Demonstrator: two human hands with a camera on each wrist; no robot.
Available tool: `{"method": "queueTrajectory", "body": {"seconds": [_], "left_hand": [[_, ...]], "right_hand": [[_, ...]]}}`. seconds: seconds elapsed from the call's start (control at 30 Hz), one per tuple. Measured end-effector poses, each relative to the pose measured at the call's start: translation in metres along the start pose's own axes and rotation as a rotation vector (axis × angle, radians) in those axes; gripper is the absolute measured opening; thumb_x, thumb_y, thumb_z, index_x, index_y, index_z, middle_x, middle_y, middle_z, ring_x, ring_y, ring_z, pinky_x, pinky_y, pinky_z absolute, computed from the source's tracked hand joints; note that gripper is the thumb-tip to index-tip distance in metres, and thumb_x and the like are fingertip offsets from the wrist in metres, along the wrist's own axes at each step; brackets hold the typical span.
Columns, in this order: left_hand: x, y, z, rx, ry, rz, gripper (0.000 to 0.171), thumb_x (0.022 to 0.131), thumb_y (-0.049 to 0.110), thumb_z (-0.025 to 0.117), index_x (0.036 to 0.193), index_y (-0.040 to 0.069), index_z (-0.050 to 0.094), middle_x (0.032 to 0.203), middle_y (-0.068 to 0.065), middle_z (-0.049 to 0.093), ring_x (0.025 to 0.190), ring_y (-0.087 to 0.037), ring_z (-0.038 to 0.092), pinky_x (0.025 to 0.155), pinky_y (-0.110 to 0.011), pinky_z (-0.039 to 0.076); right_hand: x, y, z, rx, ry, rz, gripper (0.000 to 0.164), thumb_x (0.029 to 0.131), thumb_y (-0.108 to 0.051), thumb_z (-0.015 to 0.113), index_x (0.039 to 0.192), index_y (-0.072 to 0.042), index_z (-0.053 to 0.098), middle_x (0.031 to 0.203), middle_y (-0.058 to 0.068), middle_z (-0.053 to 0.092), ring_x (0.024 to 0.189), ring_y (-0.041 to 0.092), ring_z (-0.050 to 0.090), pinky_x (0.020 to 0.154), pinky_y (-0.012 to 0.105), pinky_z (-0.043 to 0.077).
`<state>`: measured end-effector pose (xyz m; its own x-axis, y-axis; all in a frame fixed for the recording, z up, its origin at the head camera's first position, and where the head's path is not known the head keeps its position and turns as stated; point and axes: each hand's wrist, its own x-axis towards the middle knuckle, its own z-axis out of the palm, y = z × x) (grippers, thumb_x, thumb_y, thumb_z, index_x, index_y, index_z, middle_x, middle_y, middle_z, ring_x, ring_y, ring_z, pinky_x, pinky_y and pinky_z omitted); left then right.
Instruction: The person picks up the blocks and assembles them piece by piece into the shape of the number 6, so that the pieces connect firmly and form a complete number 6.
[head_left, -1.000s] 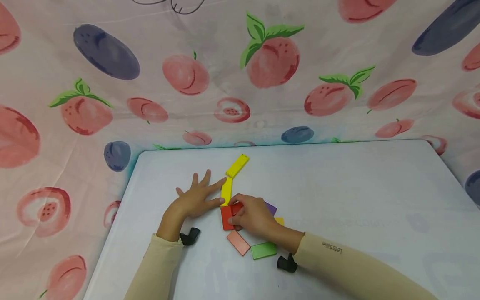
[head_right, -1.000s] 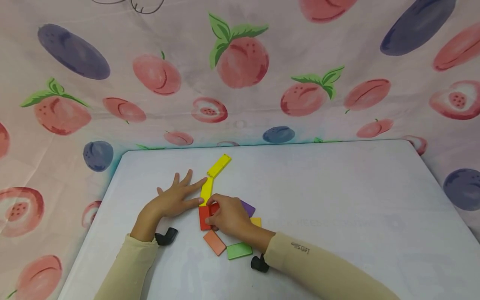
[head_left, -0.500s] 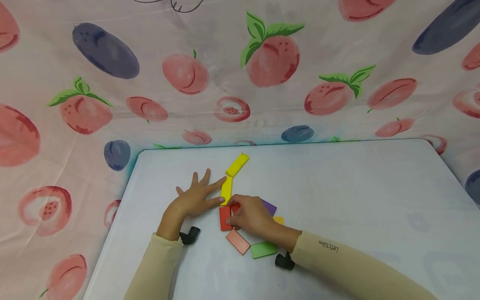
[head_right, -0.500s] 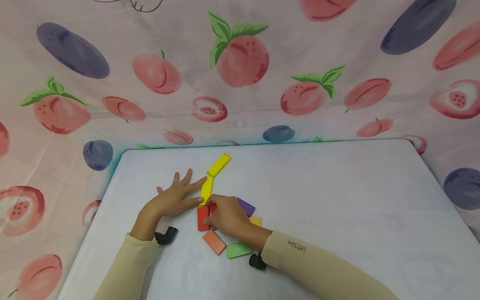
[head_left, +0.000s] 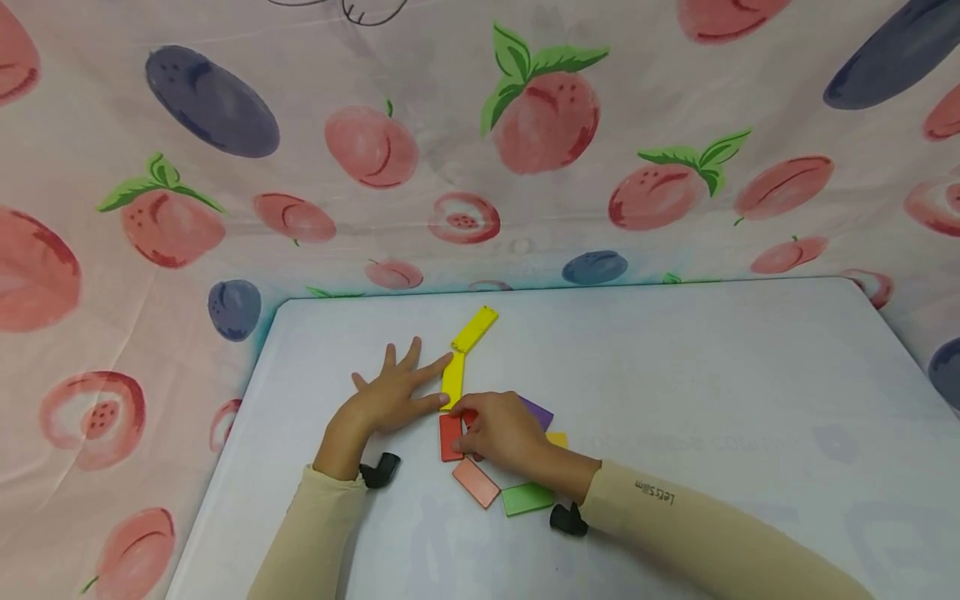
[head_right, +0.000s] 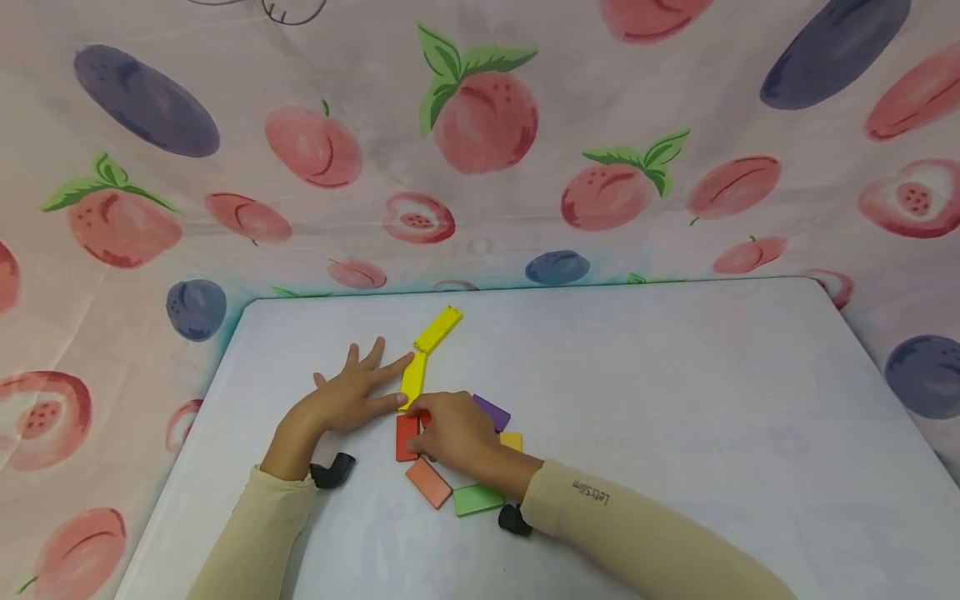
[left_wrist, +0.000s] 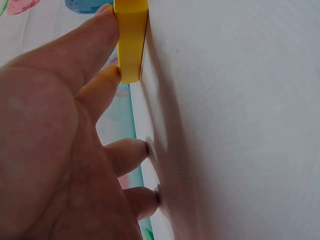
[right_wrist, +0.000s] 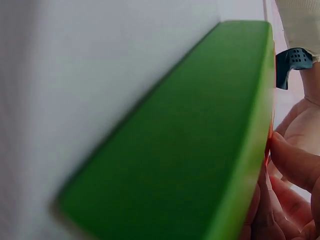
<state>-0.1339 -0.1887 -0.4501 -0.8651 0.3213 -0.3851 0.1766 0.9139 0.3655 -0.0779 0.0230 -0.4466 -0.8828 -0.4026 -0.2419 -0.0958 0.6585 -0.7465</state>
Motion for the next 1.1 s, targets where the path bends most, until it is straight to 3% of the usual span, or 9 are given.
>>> {"method": "queueTrajectory", "body": {"seconds": [0.43,1.1], "left_hand": [[0.0006,-0.0005,0.0011,-0.004,0.009,0.002,0.071,0.094,0.060,0.062,0.157,0.048,0.032,0.173,-0.012,0.007,0.156,-0.051,-0.007,0.099,-0.092,-0.003],[0.0026,-0.0011,0.0018,0.004,0.003,-0.002,0.072,0.093,0.062,0.062,0.157,0.050,0.031,0.173,-0.012,0.007,0.156,-0.052,-0.006,0.099,-0.092,-0.003]], "right_hand": [[-0.0014,0.0006,-0.0002,-0.031,0.021,0.005,0.040,0.083,-0.023,0.087,0.120,-0.019,0.073,0.062,-0.012,0.064,0.051,0.007,0.061,0.049,0.022,0.043],[-0.0026,0.0025,-0.0031,0.031,-0.006,0.037,0.043,0.084,-0.024,0.086,0.124,-0.020,0.072,0.066,-0.012,0.068,0.056,0.010,0.067,0.055,0.025,0.048]]}}
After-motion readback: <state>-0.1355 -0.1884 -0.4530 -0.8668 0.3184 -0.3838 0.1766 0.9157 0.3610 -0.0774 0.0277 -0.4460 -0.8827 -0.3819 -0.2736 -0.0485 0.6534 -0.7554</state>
